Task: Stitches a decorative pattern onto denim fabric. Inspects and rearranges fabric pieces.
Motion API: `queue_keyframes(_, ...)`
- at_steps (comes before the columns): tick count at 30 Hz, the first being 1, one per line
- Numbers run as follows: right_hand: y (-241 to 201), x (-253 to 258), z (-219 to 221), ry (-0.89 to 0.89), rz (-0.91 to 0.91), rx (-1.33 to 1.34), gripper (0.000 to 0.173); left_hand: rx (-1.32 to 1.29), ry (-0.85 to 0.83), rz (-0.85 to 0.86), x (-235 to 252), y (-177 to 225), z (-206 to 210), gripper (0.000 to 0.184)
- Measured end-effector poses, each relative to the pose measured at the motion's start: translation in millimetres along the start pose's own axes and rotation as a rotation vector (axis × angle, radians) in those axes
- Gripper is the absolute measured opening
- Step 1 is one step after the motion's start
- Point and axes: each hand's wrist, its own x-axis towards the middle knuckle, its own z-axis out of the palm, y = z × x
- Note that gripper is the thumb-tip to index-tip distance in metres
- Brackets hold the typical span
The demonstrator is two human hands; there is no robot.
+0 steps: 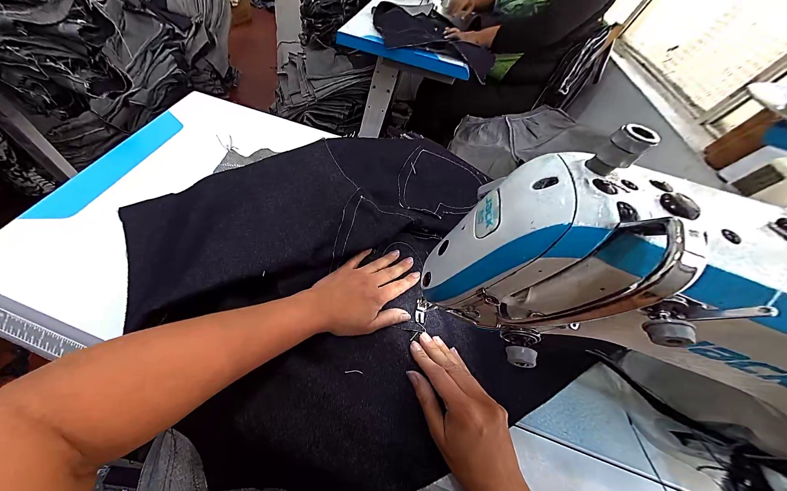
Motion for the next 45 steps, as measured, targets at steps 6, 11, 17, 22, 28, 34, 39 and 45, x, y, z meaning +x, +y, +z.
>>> queue_keyframes(6,1,2,3,0.049,0.053,-0.001,0.034,0.023,-0.002,-0.059,5,5,-1,0.063)
queue_keyframes(11,3,3,3,0.058,0.058,0.010,0.032,0.057,0.005,-0.060,4,4,1,0.064)
queue_keyframes(17,5,4,4,0.071,0.070,0.024,0.031,0.082,0.034,-0.058,5,4,3,0.063)
queue_keyframes(22,8,7,7,0.087,0.079,0.034,0.031,0.074,0.020,-0.082,7,4,0,0.062)
queue_keyframes(28,9,7,9,0.118,0.062,0.032,0.031,0.092,0.016,-0.084,9,3,0,0.062)
queue_keyframes(34,12,3,8,0.137,0.070,0.040,0.031,0.088,0.144,-0.094,2,5,8,0.059)
queue_keyframes(39,13,4,5,0.211,0.097,0.027,0.031,0.040,0.005,-0.387,-23,36,7,0.073)
queue_keyframes(45,2,-15,-17,0.287,0.089,-0.043,0.025,0.022,-0.087,-0.504,-23,44,4,0.078)
